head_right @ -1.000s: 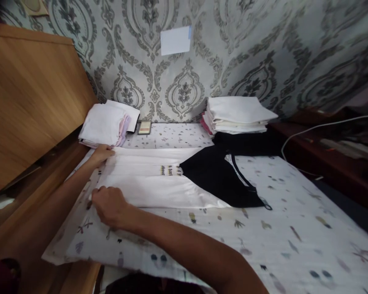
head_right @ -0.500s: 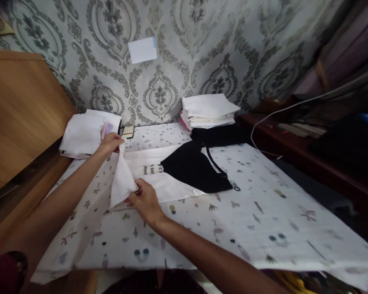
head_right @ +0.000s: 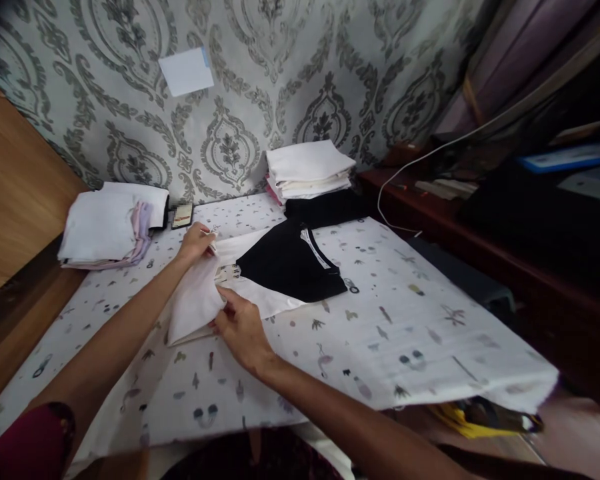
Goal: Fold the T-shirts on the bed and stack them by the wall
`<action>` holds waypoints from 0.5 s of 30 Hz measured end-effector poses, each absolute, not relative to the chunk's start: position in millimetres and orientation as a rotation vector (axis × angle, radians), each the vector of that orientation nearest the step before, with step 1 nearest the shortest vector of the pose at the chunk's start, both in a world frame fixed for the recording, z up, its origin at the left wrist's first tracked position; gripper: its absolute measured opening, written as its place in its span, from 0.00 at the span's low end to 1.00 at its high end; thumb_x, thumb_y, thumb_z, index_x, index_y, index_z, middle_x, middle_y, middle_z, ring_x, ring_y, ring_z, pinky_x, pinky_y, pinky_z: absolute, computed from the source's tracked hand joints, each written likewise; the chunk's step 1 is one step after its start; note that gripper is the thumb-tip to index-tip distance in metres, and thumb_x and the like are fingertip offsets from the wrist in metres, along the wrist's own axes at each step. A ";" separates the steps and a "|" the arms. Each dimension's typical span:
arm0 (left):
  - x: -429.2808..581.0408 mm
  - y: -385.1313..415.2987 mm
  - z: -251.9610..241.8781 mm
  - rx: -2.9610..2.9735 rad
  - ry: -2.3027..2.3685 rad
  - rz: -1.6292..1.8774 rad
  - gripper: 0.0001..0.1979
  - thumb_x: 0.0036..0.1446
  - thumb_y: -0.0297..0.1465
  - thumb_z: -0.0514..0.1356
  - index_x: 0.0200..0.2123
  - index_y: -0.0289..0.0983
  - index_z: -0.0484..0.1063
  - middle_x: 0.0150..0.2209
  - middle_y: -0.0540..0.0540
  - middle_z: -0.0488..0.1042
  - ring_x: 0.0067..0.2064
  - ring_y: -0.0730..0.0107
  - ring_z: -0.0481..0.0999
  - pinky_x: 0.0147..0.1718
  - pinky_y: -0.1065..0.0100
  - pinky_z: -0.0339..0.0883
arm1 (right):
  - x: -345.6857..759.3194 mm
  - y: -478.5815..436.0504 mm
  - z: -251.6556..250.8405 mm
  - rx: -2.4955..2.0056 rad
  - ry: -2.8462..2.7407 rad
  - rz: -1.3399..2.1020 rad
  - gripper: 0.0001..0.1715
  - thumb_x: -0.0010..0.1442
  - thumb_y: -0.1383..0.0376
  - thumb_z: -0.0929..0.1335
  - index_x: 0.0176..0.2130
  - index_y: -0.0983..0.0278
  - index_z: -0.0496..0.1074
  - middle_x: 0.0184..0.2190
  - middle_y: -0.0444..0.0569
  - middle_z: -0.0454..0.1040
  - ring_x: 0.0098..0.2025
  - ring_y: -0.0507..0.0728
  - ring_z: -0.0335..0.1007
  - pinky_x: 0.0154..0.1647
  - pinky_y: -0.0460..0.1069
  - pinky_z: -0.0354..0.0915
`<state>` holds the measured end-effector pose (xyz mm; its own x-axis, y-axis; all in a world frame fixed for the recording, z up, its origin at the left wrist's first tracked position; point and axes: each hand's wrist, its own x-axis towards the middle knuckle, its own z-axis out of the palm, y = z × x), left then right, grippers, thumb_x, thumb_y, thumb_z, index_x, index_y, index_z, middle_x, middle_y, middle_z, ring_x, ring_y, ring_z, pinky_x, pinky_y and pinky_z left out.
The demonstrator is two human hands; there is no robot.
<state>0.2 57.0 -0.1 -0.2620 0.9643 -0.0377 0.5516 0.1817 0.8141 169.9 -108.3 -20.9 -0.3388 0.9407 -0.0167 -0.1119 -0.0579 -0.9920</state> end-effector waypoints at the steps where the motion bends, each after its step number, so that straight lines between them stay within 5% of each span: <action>1: 1.6 57.0 -2.0 1.426 1.861 0.945 0.10 0.62 0.31 0.60 0.44 0.38 0.62 0.24 0.55 0.69 0.21 0.74 0.73 0.23 0.73 0.68 | 172.0 -108.1 -22.5 -1.016 -1.362 1.528 0.17 0.50 0.72 0.64 0.40 0.61 0.72 0.27 0.42 0.77 0.30 0.55 0.77 0.33 0.49 0.74; 6: -3.8 42.9 -10.4 1.486 1.695 0.977 0.06 0.66 0.35 0.55 0.42 0.39 0.64 0.30 0.51 0.73 0.29 0.72 0.77 0.31 0.69 0.74 | 181.2 -107.4 -26.8 -1.149 -1.328 1.697 0.08 0.52 0.74 0.64 0.31 0.62 0.65 0.22 0.41 0.73 0.28 0.56 0.79 0.30 0.47 0.75; 10: -24.2 9.5 -14.0 1.911 1.612 0.993 0.10 0.65 0.37 0.54 0.42 0.39 0.70 0.40 0.45 0.78 0.43 0.64 0.79 0.46 0.61 0.74 | 181.6 -99.1 -23.1 -1.177 -1.248 1.783 0.06 0.59 0.67 0.67 0.32 0.62 0.64 0.21 0.40 0.70 0.26 0.56 0.79 0.26 0.47 0.74; 15: -35.5 -37.6 -30.7 2.380 1.687 0.570 0.25 0.68 0.43 0.48 0.61 0.37 0.66 0.65 0.35 0.67 0.67 0.52 0.64 0.66 0.48 0.55 | 178.4 -82.9 -11.8 -1.306 -1.439 1.722 0.08 0.62 0.61 0.67 0.34 0.62 0.67 0.22 0.42 0.71 0.23 0.57 0.75 0.20 0.47 0.67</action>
